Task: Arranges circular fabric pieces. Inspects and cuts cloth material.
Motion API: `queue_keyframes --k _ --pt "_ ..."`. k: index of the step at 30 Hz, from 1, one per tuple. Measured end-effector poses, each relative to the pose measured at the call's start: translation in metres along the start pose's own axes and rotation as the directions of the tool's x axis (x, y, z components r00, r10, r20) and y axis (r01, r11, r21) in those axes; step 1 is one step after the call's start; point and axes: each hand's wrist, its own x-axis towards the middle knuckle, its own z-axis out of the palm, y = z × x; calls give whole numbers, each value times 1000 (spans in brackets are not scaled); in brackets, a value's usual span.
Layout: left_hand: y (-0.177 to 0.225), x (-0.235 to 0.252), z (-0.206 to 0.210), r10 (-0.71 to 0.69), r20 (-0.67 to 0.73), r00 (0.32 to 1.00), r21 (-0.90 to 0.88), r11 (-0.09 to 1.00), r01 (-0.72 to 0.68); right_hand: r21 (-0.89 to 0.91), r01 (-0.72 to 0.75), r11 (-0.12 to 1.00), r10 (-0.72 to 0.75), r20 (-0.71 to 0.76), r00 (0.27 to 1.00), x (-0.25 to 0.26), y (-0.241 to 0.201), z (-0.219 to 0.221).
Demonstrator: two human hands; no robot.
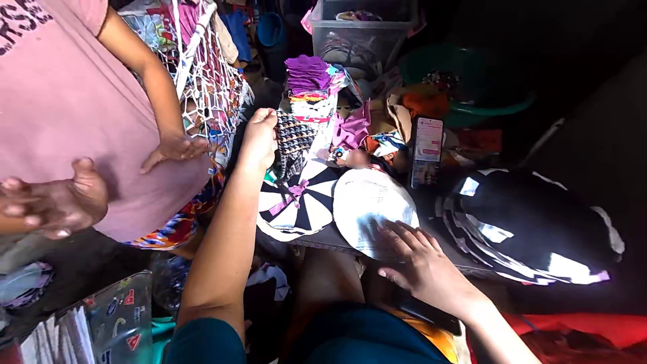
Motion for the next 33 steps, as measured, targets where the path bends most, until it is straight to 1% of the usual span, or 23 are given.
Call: queue_keyframes --k 2,5,8,10,12,14,16,18,21,24,27,30,32,33 --pt "7 -7 4 18 19 1000 -112 994 -16 58 4 998 1 -71 997 13 -3 -7" --pt "13 -17 13 42 40 998 -236 971 -31 171 5 985 25 -174 984 40 -8 -20" --pt "22 -28 23 75 88 993 -311 949 -44 270 29 963 49 -280 959 73 -12 -26" --pt "31 -36 29 87 114 990 -339 940 -44 347 40 937 75 -313 947 98 -16 -28" --pt "38 -44 32 120 146 982 -360 931 -60 426 38 904 114 -326 938 122 -20 -29" --pt "42 -51 31 155 215 964 -361 930 -69 517 44 855 150 -327 933 141 -21 -32" --pt "40 -55 26 156 245 957 -348 935 -64 594 36 803 197 -323 926 152 -21 -37" --pt "34 -54 18 111 214 970 -325 945 -36 661 10 750 235 -281 931 157 -19 -47" --pt "21 -50 10 -15 131 991 -310 949 55 727 -6 686 260 -238 936 155 -18 -70" --pt "12 -57 18 -83 135 987 -293 949 120 723 33 691 228 -261 938 153 -16 -87" --pt "9 -68 30 -112 190 975 -327 930 171 672 25 740 203 -259 944 147 -12 -96" --pt "4 -75 38 -84 268 960 -322 931 171 491 -75 868 231 -266 936 135 -9 -99" --pt "7 -81 45 -64 302 951 -245 959 143 393 -36 919 155 -276 948 126 -13 -95" --pt "9 -84 51 -61 313 948 -199 972 128 388 -2 921 115 -267 957 121 -19 -93"
